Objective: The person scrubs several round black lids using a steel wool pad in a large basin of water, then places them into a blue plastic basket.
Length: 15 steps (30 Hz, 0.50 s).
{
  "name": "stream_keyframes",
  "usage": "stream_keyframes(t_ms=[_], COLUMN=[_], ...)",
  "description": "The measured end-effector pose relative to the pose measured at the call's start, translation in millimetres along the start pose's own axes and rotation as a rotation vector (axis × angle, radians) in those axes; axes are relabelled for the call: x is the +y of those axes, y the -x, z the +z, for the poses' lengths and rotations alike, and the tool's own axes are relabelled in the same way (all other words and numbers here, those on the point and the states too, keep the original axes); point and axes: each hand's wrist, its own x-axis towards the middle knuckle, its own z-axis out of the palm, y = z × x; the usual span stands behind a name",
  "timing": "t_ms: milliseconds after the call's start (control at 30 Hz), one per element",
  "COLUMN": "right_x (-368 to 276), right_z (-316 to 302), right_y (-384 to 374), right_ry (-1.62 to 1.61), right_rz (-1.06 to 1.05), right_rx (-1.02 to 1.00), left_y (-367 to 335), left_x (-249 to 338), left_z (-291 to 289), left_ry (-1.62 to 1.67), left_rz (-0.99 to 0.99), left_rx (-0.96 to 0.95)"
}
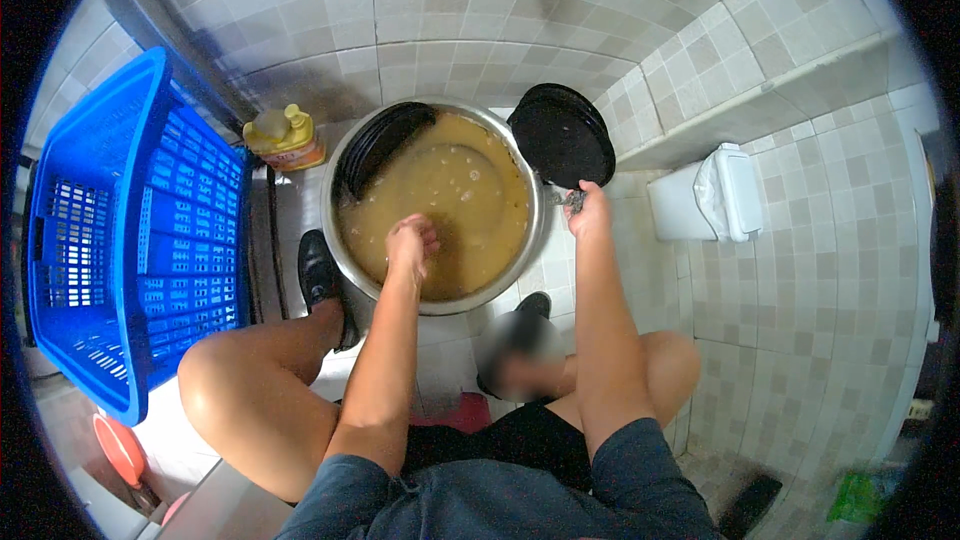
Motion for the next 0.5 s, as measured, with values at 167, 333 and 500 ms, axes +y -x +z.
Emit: stream_keyframes(t_ms=[167, 333, 500], right_x=[-7.8, -12.8, -16.9], right_z=[11.8, 22.3, 24.9], right_y=[-44.4, -68.0, -72.1], right_ry=[0.005, -0.003, 0.181], right_rz=[-0.031, -0.030, -0.075], right_rx=[0.064, 0.150, 0.141], left_y=[-13.6, -11.6, -3.8], left_x=[-4.9, -0.1, 2.9], left_z=[-22.9, -26.6, -24.9], left_ry=[-0.079, -0.083, -0.095], left_rz=[0.056, 0.090, 0.082], left_rx=[0.122, 0.210, 0.226])
